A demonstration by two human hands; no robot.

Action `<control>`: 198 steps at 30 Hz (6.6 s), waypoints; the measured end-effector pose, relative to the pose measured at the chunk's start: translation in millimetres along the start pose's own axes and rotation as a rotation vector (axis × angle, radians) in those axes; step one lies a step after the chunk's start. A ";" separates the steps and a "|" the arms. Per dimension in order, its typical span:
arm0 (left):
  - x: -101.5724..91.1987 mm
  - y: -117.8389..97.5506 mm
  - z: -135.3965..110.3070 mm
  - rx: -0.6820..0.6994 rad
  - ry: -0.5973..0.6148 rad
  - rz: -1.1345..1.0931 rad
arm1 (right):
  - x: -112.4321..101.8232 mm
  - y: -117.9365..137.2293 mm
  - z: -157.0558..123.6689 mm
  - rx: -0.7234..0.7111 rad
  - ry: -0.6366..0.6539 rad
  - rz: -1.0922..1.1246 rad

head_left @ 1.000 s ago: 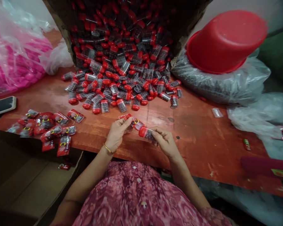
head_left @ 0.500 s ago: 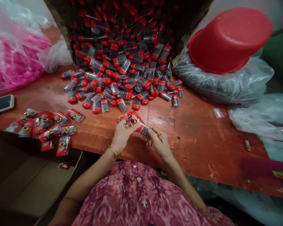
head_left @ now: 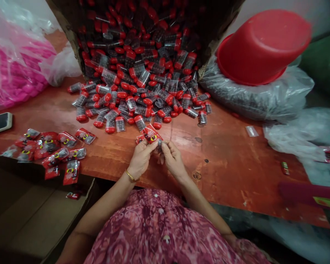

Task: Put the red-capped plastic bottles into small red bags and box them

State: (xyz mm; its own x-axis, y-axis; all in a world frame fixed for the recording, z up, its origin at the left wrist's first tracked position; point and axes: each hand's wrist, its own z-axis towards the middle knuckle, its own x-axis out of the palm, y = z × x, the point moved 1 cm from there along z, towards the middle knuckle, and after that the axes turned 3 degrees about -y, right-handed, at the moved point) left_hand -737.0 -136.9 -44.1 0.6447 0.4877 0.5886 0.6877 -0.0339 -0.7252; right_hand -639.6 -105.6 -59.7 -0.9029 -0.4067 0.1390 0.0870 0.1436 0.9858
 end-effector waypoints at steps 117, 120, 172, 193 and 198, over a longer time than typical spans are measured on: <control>-22.8 -19.4 -1.9 0.073 -0.040 0.464 | -25.2 17.6 -5.0 0.459 0.430 0.085; -20.5 -21.1 -2.9 0.064 0.003 0.442 | -26.2 14.8 -2.1 0.462 0.388 0.100; -15.9 6.7 -4.5 0.068 0.044 0.205 | 8.6 -0.8 -4.6 0.041 0.035 0.006; -55.8 -33.0 -2.0 0.051 -0.382 -0.095 | 28.9 6.5 46.3 -0.166 0.125 -0.405; -117.8 -74.8 -0.2 0.396 -0.799 -0.324 | -41.0 15.9 105.4 -0.339 -0.313 -1.099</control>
State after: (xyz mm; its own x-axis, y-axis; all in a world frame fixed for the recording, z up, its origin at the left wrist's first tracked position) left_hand -864.3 -192.0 -59.2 -0.0776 0.8792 0.4700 0.5356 0.4344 -0.7242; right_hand -645.6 8.5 -59.6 -0.6226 0.0819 -0.7782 -0.7332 -0.4084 0.5437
